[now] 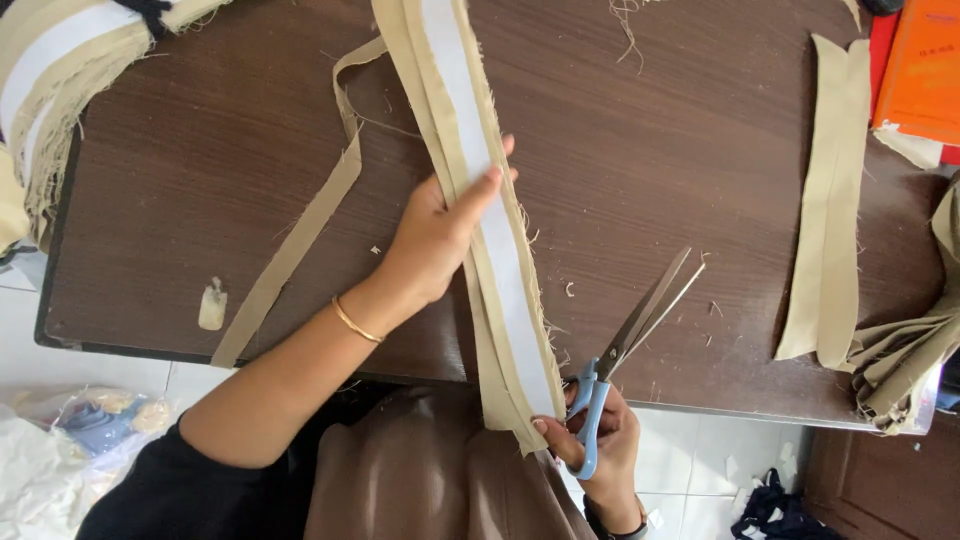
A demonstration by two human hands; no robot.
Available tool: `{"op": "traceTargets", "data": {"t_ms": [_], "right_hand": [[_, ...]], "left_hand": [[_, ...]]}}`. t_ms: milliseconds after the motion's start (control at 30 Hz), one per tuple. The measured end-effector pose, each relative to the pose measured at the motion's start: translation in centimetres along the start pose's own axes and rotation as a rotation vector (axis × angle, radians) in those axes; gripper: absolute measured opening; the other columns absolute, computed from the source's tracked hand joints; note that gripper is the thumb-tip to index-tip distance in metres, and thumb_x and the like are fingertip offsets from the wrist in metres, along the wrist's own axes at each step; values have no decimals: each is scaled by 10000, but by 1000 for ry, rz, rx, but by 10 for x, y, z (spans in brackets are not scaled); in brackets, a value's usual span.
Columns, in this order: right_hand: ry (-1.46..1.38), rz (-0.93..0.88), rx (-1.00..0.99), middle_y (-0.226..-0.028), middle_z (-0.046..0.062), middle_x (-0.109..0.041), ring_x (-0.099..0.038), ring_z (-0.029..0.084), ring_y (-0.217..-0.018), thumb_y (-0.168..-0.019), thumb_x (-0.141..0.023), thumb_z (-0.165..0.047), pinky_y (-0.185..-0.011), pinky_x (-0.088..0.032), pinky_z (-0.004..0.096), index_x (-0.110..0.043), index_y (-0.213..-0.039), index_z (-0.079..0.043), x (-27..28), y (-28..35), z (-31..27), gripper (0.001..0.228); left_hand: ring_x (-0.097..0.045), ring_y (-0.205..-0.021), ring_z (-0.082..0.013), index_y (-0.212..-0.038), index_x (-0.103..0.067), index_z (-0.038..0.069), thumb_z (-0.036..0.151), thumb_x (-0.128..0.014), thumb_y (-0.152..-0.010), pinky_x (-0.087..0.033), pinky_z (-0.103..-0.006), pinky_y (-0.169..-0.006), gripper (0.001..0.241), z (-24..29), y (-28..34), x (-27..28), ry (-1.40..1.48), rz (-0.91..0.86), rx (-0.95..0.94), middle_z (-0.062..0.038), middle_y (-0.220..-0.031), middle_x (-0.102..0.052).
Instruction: The person uses scissors to trim the edges of beige fabric strips that have a white strip sewn into the center. They fold the fabric, cut along the edges, and then tie the strips together with a black band.
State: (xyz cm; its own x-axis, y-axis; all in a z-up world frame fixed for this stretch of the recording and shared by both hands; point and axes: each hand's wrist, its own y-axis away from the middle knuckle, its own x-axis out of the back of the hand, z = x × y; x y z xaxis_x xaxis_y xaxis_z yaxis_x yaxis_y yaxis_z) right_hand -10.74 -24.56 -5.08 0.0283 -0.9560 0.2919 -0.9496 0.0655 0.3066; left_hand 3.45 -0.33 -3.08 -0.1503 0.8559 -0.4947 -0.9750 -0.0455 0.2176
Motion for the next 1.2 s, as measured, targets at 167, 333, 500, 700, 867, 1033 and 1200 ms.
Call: {"op": "traceTargets", "data": {"t_ms": [167,333,500,700,867,1033,1200], "right_hand": [[-4,-10,-27,-566,8,-568,-435,75,-418,-528,-853,-76,-383,-359,206,-574,-715,-78,0,5,5,336],[69,-3,-76,-531,32,-582,-506,111,-457,-512,-864,-121,-422,-400,227,-556,-673,-81,-3,12,15,350],[44,-74,-139,-598,41,-655,-574,121,-522,-540,-876,-109,-466,-459,239,-616,-738,-52,-11,16,23,331],[68,-134,-208,-512,59,-636,-578,141,-441,-549,-892,-28,-415,-469,258,-620,-709,-44,-18,19,48,316],[-2,-147,-259,-550,76,-631,-591,149,-503,-532,-897,28,-489,-470,264,-583,-674,-30,-20,28,64,350],[16,-162,-316,-522,80,-632,-610,159,-477,-514,-933,25,-464,-500,271,-580,-643,-23,-14,27,70,379],[-338,165,521,-698,226,-635,-620,222,-549,-642,-834,-370,-512,-533,265,-454,-1225,34,-37,30,52,805]], "left_hand": [[-475,-1195,-148,-1248,-488,26,316,-512,-905,-369,-270,-1046,450,18,-13,-8,-47,33,-251,-71,-1243,-528],[-513,-783,-24,-1059,-592,94,377,-560,-857,-431,-173,-689,349,29,-29,-11,18,129,-209,54,-868,-604],[-613,-993,-145,-1128,-592,63,329,-691,-662,-487,-272,-892,546,51,-41,-14,169,160,-7,-29,-1034,-665],[-593,-930,-123,-1283,-438,97,308,-717,-688,-494,-249,-871,690,66,-47,-15,203,98,-158,-24,-1016,-617],[-620,-839,-129,-1154,-557,73,228,-769,-681,-526,-241,-756,541,60,-50,-6,161,75,-211,-35,-921,-668],[-599,-797,-116,-991,-581,108,221,-770,-708,-500,-223,-713,358,53,-47,-5,176,85,-264,-10,-864,-650],[-640,-870,-150,-1196,-528,49,175,-724,-774,-552,-242,-765,483,49,-45,0,50,-57,-318,-56,-972,-674]]}}
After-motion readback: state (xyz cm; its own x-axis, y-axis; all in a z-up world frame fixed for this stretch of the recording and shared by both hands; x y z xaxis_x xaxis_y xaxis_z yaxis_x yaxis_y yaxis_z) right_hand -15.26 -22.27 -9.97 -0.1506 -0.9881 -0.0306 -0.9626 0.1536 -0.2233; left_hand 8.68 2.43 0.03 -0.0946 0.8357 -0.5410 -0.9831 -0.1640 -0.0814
